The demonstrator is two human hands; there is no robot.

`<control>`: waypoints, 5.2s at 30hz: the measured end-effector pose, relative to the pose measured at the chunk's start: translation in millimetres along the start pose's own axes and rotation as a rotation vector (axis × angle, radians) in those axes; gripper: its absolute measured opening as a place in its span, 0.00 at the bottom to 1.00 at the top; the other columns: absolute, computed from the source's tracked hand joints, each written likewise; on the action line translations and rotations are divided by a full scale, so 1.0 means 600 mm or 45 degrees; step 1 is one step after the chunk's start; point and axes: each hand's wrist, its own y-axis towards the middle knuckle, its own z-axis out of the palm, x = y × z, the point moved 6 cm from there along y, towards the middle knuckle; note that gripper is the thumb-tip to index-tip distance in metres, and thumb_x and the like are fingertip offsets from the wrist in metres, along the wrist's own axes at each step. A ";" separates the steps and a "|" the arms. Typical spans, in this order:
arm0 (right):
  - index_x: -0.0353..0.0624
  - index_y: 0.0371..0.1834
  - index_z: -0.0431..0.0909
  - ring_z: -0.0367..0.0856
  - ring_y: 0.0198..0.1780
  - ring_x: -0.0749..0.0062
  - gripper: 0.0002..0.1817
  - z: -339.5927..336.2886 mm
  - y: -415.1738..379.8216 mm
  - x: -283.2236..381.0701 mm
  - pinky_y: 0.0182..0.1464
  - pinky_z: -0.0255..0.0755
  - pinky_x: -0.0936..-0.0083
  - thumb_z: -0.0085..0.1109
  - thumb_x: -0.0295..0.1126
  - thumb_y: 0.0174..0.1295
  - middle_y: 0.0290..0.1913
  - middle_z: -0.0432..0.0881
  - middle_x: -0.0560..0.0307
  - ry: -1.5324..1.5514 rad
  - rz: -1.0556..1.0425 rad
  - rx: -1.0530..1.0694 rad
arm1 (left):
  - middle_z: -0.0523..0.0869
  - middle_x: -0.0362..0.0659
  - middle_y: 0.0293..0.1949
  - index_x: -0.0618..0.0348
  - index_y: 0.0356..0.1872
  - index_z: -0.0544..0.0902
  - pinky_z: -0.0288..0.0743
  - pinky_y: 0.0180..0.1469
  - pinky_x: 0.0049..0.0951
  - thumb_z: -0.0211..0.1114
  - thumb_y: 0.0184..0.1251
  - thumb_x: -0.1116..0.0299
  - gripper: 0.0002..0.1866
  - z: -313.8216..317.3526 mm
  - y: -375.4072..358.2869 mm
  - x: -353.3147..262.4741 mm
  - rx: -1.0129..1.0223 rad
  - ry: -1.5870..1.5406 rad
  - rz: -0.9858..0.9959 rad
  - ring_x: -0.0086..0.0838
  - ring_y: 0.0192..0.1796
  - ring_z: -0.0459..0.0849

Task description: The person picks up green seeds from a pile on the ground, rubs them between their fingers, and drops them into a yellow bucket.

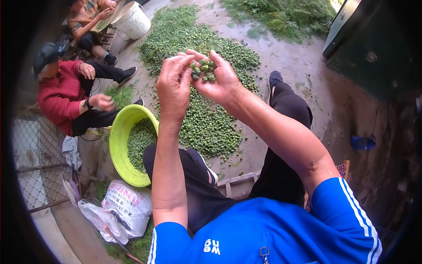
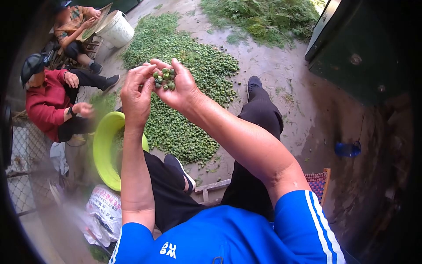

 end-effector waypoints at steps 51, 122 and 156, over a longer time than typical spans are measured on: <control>0.31 0.57 0.69 0.71 0.60 0.53 0.32 -0.010 0.012 -0.004 0.68 0.61 0.55 0.24 0.51 0.74 0.56 0.73 0.39 -0.066 -0.038 0.034 | 0.79 0.41 0.37 0.60 0.40 0.82 0.76 0.37 0.22 0.66 0.55 0.77 0.10 0.026 -0.016 0.031 0.069 0.269 -0.229 0.22 0.33 0.80; 0.38 0.42 0.68 0.72 0.48 0.64 0.27 -0.073 0.045 -0.016 0.54 0.71 0.65 0.27 0.51 0.74 0.46 0.73 0.46 0.042 0.309 0.326 | 0.81 0.41 0.40 0.52 0.39 0.83 0.80 0.40 0.34 0.59 0.60 0.74 0.08 -0.009 -0.014 0.019 0.081 0.826 0.230 0.36 0.41 0.84; 0.36 0.56 0.56 0.75 0.52 0.56 0.26 -0.066 0.033 -0.047 0.55 0.77 0.58 0.36 0.51 0.72 0.50 0.68 0.43 -0.097 0.105 -0.122 | 0.81 0.40 0.35 0.59 0.36 0.83 0.77 0.39 0.24 0.67 0.53 0.75 0.08 0.011 -0.020 0.057 0.325 -0.030 -0.210 0.22 0.34 0.82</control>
